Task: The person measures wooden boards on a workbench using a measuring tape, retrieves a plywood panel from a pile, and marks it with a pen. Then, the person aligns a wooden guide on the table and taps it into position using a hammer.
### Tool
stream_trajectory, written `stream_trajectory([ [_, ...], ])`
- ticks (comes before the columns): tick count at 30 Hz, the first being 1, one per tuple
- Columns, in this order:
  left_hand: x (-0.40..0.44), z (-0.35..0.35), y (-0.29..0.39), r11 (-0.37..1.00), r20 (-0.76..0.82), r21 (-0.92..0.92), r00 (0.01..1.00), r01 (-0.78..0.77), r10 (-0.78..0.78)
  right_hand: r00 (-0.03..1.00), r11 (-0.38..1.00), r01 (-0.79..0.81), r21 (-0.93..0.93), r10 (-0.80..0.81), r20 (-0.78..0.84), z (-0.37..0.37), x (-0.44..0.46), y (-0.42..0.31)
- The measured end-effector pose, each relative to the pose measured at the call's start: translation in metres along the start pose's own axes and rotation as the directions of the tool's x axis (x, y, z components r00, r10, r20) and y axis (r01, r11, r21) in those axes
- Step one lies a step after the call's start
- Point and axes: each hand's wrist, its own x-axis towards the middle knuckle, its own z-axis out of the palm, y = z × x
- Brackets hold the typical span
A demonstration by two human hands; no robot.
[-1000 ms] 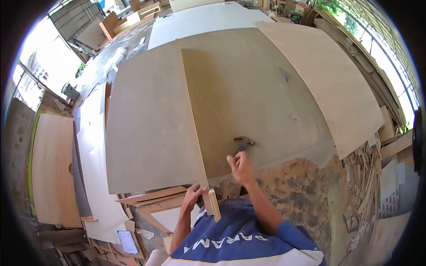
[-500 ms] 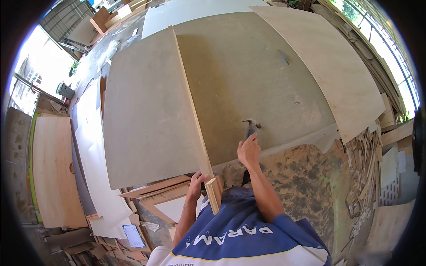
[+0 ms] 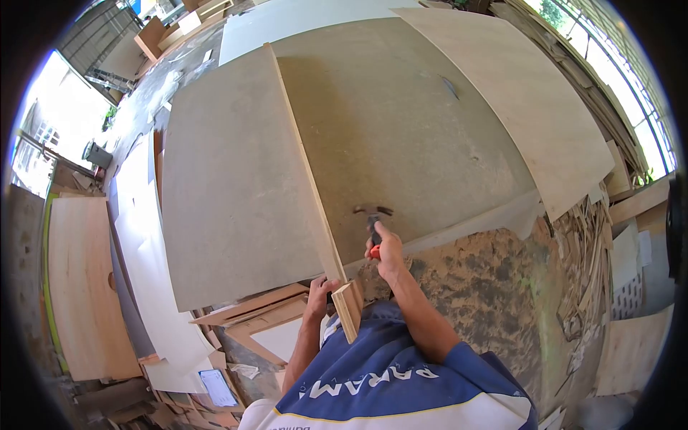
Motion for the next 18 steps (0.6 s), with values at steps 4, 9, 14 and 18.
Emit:
stream_trajectory([
  [4,0.004,-0.011,-0.015,1.000,0.047,-0.013,0.999,0.010,-0.010,0.954,0.985,0.172,0.004,-0.165,-0.251,0.015,0.014,0.017],
  [9,-0.006,-0.004,0.004,0.999,-0.033,-0.040,0.999,0.015,-0.016,0.971,0.957,-0.094,-0.275,0.149,0.185,0.010,-0.005,0.018],
  [14,0.008,-0.019,-0.025,0.994,0.058,-0.110,0.998,-0.023,0.029,0.997,0.997,0.067,-0.035,-0.068,-0.020,0.012,0.010,0.021],
  [18,0.002,-0.015,-0.015,0.998,-0.050,-0.030,0.997,-0.052,0.050,0.990,0.980,0.068,-0.189,-0.090,-0.107,0.017,0.002,0.041],
])
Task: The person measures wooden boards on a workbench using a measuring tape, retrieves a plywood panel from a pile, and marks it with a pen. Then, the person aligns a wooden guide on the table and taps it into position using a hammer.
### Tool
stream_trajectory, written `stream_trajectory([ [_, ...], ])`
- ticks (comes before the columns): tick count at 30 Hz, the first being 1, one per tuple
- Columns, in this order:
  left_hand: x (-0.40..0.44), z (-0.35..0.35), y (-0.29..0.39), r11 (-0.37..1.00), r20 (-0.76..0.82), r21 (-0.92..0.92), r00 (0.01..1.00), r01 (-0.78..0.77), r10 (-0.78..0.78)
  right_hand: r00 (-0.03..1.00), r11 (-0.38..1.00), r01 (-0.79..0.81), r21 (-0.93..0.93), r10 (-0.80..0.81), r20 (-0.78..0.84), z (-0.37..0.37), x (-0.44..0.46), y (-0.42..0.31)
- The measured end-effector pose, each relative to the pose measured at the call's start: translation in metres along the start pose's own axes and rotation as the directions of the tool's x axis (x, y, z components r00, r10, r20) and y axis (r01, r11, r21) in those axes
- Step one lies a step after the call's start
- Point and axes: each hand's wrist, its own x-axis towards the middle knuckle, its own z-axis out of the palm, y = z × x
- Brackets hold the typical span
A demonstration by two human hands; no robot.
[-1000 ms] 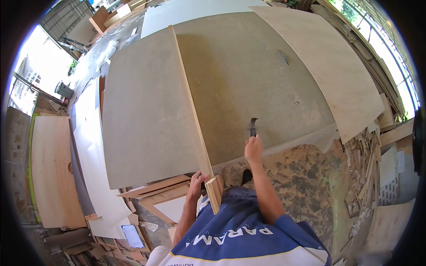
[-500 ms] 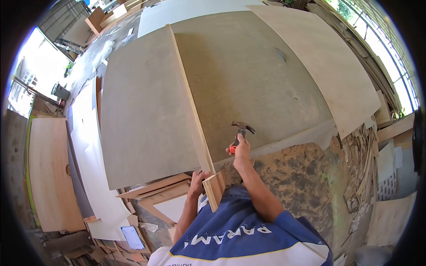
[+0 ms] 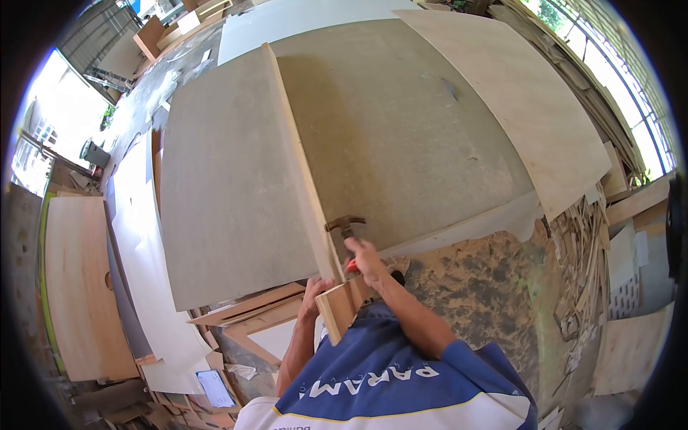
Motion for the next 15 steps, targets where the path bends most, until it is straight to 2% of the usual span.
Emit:
stream_trajectory([
  [1,0.001,-0.001,-0.001,1.000,-0.034,0.027,0.999,-0.004,0.005,0.979,0.998,-0.053,-0.034,0.059,0.197,-0.006,-0.001,-0.003],
  [2,0.004,-0.010,-0.007,0.998,0.032,-0.011,0.998,0.061,-0.061,0.914,0.992,-0.099,-0.080,0.122,0.386,-0.013,-0.003,-0.007],
  [3,0.005,-0.016,-0.010,0.991,0.099,-0.043,0.987,0.128,-0.123,0.907,0.997,-0.075,0.007,0.066,0.416,-0.019,-0.001,-0.016],
  [4,0.002,-0.012,-0.004,0.991,0.096,-0.043,0.988,0.126,-0.122,0.906,0.997,-0.076,0.007,0.066,0.418,-0.015,-0.001,-0.018],
  [5,-0.001,-0.007,0.002,0.994,0.077,-0.062,0.993,0.089,-0.085,0.974,0.995,-0.022,0.100,-0.001,0.228,-0.009,0.000,-0.020],
  [6,-0.003,-0.003,0.006,0.995,0.057,-0.082,0.997,0.052,-0.048,0.998,0.983,0.049,0.179,-0.054,0.022,-0.003,0.000,-0.019],
  [7,-0.001,-0.006,0.003,0.995,0.055,-0.084,0.997,0.052,-0.047,0.992,0.982,0.082,0.169,-0.064,-0.108,0.005,0.003,-0.007],
  [8,0.003,-0.012,-0.002,0.997,0.099,-0.052,0.994,0.056,-0.050,0.992,0.982,0.084,0.168,-0.066,-0.109,0.009,0.002,0.004],
  [10,0.006,-0.015,-0.008,0.998,0.153,-0.015,0.987,0.059,-0.056,0.965,0.997,0.024,-0.072,-0.004,0.262,0.009,-0.005,0.019],
  [11,0.001,-0.014,-0.010,0.984,0.084,-0.114,0.988,0.138,-0.129,0.946,0.997,-0.040,-0.059,0.057,0.318,0.002,-0.007,0.019],
  [12,-0.003,-0.015,-0.010,0.955,0.018,-0.214,0.978,0.205,-0.206,0.947,0.998,-0.041,-0.055,0.057,0.317,-0.008,-0.004,0.015],
  [14,0.000,-0.026,-0.016,0.963,0.054,-0.176,0.979,0.204,-0.197,0.955,0.999,0.032,-0.042,-0.018,0.295,-0.016,-0.007,-0.013],
  [15,0.003,-0.031,-0.022,0.968,0.092,-0.150,0.978,0.199,-0.187,0.987,0.996,0.045,0.073,-0.055,0.149,-0.008,-0.009,-0.013],
])
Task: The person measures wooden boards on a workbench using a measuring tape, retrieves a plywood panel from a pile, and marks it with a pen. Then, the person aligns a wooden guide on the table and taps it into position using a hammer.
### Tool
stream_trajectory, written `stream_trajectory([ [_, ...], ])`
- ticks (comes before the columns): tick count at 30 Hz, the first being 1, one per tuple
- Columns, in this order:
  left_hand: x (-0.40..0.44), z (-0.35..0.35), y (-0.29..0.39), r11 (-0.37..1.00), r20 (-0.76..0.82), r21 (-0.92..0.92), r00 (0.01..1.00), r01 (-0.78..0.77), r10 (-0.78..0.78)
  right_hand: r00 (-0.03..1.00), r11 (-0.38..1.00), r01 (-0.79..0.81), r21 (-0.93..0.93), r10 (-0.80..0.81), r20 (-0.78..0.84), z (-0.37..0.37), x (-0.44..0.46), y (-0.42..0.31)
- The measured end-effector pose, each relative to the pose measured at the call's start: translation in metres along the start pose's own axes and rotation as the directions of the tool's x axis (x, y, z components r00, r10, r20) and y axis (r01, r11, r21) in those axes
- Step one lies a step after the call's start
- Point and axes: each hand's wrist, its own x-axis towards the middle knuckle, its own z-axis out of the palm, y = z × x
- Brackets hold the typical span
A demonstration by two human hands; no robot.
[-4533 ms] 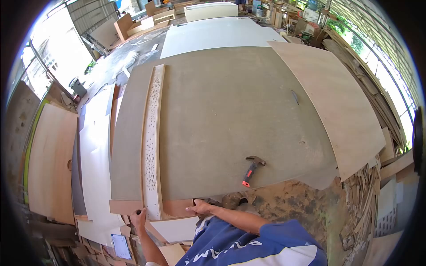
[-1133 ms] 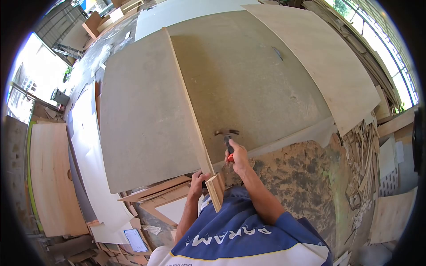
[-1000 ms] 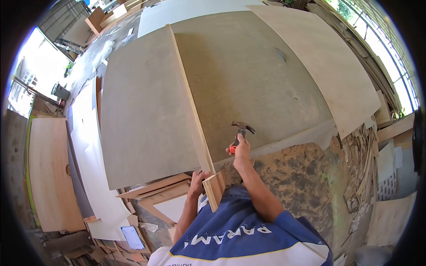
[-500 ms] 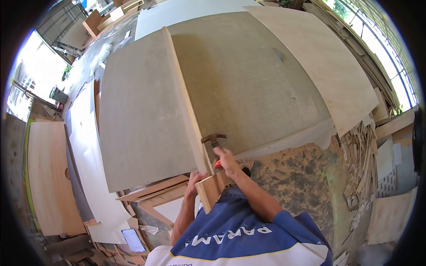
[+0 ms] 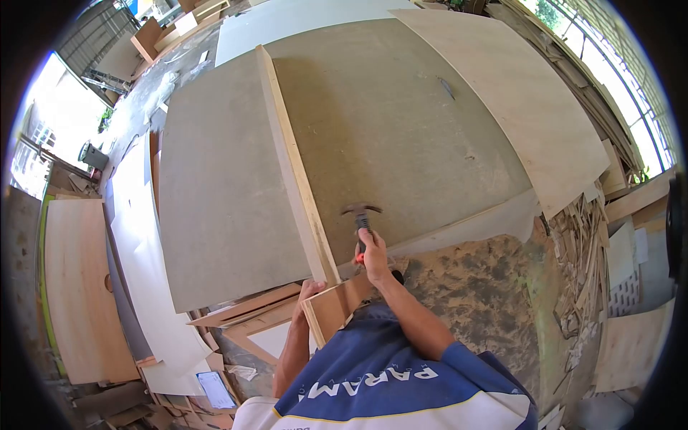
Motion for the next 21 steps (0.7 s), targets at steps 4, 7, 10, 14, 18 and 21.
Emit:
stream_trajectory([
  [4,-0.007,0.013,0.011,0.991,-0.048,0.118,0.997,-0.060,0.066,0.996,0.992,-0.077,-0.095,0.080,0.029,0.018,0.000,0.024],
  [7,-0.013,0.021,0.004,0.998,-0.258,-0.044,0.966,-0.035,0.022,0.947,0.978,-0.113,-0.174,0.159,0.279,-0.005,0.004,0.009],
  [10,-0.018,0.025,0.017,0.998,-0.241,-0.018,0.969,-0.054,0.048,0.995,0.996,-0.092,-0.004,0.092,0.047,0.014,-0.002,0.007],
  [14,-0.008,0.016,0.015,0.992,-0.083,0.010,0.988,-0.127,0.128,0.996,0.995,-0.085,-0.044,0.086,0.027,0.012,0.005,0.035],
  [18,-0.016,0.016,0.017,0.999,-0.126,-0.002,0.991,-0.040,0.040,0.990,0.995,-0.096,-0.042,0.099,0.099,0.006,0.002,0.023],
  [21,-0.012,0.019,0.029,0.975,-0.001,0.197,0.995,-0.102,0.104,0.986,0.998,0.010,-0.069,-0.021,-0.163,0.017,-0.003,0.031],
])
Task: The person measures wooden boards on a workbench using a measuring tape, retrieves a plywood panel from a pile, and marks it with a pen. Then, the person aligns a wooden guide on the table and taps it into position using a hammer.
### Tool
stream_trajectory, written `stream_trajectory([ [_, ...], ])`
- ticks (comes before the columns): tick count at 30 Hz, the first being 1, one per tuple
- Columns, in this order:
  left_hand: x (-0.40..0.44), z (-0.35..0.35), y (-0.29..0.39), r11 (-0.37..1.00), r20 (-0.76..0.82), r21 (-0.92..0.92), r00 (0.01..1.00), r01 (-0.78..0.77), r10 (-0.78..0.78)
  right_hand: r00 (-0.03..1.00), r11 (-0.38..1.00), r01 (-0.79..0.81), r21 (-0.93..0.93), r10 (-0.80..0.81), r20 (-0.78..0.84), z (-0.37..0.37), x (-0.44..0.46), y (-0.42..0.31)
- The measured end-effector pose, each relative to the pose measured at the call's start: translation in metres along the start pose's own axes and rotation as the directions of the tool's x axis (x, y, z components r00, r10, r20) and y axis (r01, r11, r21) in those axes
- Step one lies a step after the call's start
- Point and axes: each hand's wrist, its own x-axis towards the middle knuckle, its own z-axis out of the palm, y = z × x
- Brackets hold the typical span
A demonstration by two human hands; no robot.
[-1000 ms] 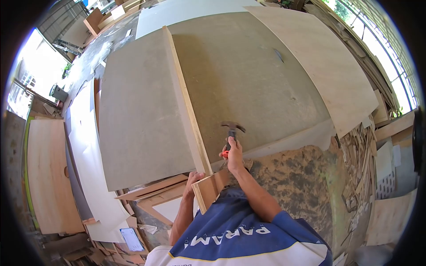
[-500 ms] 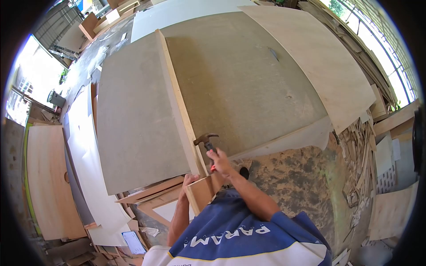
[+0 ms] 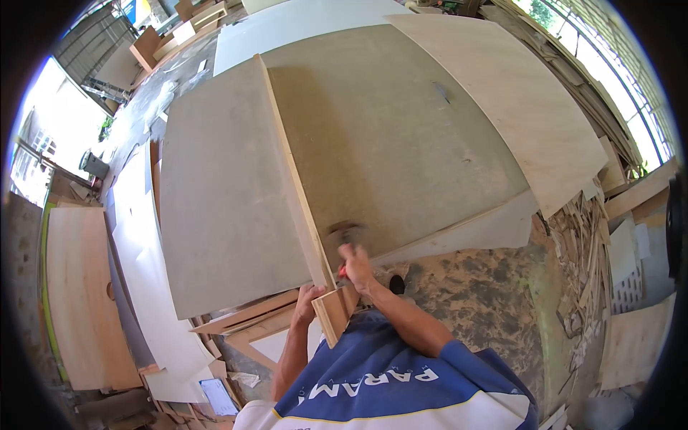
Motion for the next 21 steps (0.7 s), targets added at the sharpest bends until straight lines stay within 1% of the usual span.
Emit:
stream_trajectory([
  [1,-0.005,0.014,0.002,0.995,-0.242,0.042,0.965,-0.091,0.099,0.975,0.995,-0.100,-0.007,0.100,0.196,-0.004,-0.001,0.002],
  [2,-0.009,0.014,0.005,0.995,-0.236,0.043,0.966,-0.093,0.101,0.901,0.980,-0.198,-0.037,0.197,0.386,-0.010,0.004,0.008],
  [3,-0.013,0.012,0.009,0.996,-0.133,0.038,0.988,-0.077,0.082,0.827,0.958,-0.280,-0.064,0.275,0.491,-0.030,0.021,0.008],
  [4,-0.017,0.010,0.019,0.997,-0.031,0.039,0.997,-0.064,0.065,0.825,0.959,-0.276,-0.058,0.268,0.497,-0.034,0.021,0.003],
  [5,-0.026,0.025,0.044,0.998,-0.096,0.054,0.995,-0.022,0.028,0.840,0.965,-0.263,-0.019,0.239,0.488,-0.035,0.020,0.001],
  [6,-0.018,0.017,0.035,0.998,-0.098,0.059,0.995,-0.029,0.035,0.854,0.969,-0.247,0.017,0.209,0.477,-0.034,0.020,-0.001],
  [7,-0.006,0.004,0.016,0.993,-0.055,0.114,0.998,-0.006,0.012,0.852,0.969,-0.245,0.016,0.207,0.481,-0.031,0.019,-0.004],
  [8,-0.002,0.002,0.015,0.986,-0.014,0.169,1.000,0.015,-0.012,0.884,0.970,-0.241,0.038,0.203,0.422,-0.029,0.018,-0.006],
  [9,-0.002,0.001,0.013,0.984,-0.022,0.174,0.999,0.037,-0.033,0.911,0.971,-0.232,0.058,0.196,0.362,-0.026,0.020,-0.009],
  [10,-0.002,0.001,0.015,0.984,-0.027,0.174,0.999,0.026,-0.021,0.909,0.973,-0.225,0.057,0.189,0.372,-0.023,0.023,-0.011],
  [12,-0.007,0.000,0.014,0.987,-0.021,0.156,0.999,0.046,-0.044,0.913,0.963,-0.242,0.118,0.185,0.363,-0.019,0.026,-0.012],
  [13,-0.013,-0.002,0.013,0.987,-0.027,0.155,0.999,0.043,-0.039,0.911,0.964,-0.242,0.115,0.184,0.370,-0.015,0.027,-0.013],
  [15,-0.028,-0.009,0.010,0.992,-0.085,0.127,0.996,0.018,-0.007,0.933,0.962,-0.245,0.118,0.201,0.300,-0.003,0.035,-0.015],
  [16,-0.036,-0.014,0.008,0.993,-0.113,0.114,0.994,0.004,0.009,0.931,0.963,-0.245,0.115,0.200,0.304,0.002,0.040,-0.015],
  [17,-0.046,-0.021,0.006,0.992,-0.114,0.116,0.993,0.044,-0.031,0.935,0.967,-0.232,0.101,0.194,0.296,0.007,0.044,-0.016],
  [18,-0.054,-0.034,-0.006,0.993,-0.121,0.113,0.992,0.044,-0.030,0.939,0.971,-0.222,0.087,0.189,0.289,0.012,0.048,-0.015],
  [19,-0.059,-0.049,-0.025,0.989,-0.200,0.126,0.979,0.073,-0.047,0.935,0.971,-0.227,0.081,0.194,0.296,0.018,0.051,-0.015],
  [21,-0.084,-0.031,0.007,0.987,-0.180,0.082,0.976,0.141,-0.125,0.921,0.985,-0.169,0.024,0.149,0.360,0.029,0.054,-0.014],
])
